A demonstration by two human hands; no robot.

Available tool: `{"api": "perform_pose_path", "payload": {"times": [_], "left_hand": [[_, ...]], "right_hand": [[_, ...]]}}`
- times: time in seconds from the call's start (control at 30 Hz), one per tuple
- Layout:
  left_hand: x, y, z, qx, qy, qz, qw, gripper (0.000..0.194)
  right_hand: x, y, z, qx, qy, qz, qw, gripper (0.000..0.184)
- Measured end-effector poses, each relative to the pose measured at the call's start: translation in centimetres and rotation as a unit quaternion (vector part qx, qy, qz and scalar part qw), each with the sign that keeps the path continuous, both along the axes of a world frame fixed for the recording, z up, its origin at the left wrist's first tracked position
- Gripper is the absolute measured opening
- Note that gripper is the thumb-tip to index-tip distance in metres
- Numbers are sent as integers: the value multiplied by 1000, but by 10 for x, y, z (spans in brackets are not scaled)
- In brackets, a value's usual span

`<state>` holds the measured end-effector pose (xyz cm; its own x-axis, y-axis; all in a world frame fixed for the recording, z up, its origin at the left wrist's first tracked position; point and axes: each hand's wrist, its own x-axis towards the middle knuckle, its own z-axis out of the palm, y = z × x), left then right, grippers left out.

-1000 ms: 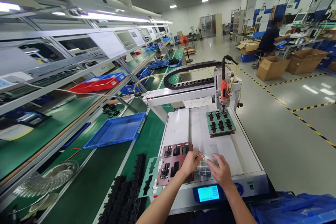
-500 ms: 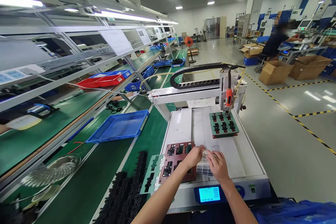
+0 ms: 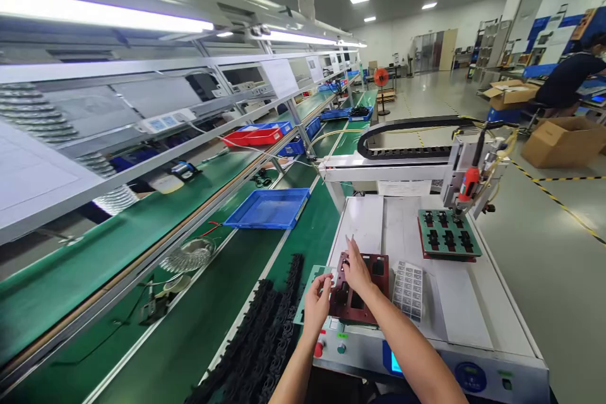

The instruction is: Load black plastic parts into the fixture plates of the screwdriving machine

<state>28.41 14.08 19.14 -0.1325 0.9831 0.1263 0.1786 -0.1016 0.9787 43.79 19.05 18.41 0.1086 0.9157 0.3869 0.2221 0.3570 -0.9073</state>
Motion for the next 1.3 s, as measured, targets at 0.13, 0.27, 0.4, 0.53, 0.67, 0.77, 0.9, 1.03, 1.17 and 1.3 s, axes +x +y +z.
{"api": "perform_pose_path", "payload": {"times": [0.13, 0.27, 0.4, 0.53, 0.67, 0.77, 0.9, 1.03, 1.17, 1.3], "left_hand": [[-21, -13, -5, -24, -55, 12, 998, 56], [-25, -27, 5, -78, -164, -76, 980, 57], [-18, -45, 17, -115, -305, -238, 915, 65], [-18, -57, 34, -79, -376, -230, 894, 79], [-31, -59, 55, 1, -291, -204, 935, 68], [-38, -61, 63, 1, -257, -224, 940, 64], [-41, -64, 63, -13, -251, -232, 940, 62], [-44, -66, 62, -13, -243, -228, 943, 63], [-48, -68, 66, -13, -225, -218, 950, 60], [-52, -70, 72, -20, -216, -204, 955, 58]], "right_hand": [[-4, -3, 27, -26, 58, -37, 997, 85], [1, -29, 67, -65, 159, -37, 985, 99], [-5, -63, 97, -99, 246, 46, 963, 89], [-11, -96, 108, -52, 212, 28, 975, 69], [-13, -128, 114, -92, 214, 21, 972, 64], [-19, -145, 115, -164, 227, 91, 956, 75], [-31, -154, 114, -178, 193, 74, 962, 84], [-37, -156, 115, -179, 147, 39, 972, 87], [-39, -155, 113, -178, 126, 23, 976, 89], [-41, -153, 107, -175, 116, 15, 978, 89]]}}
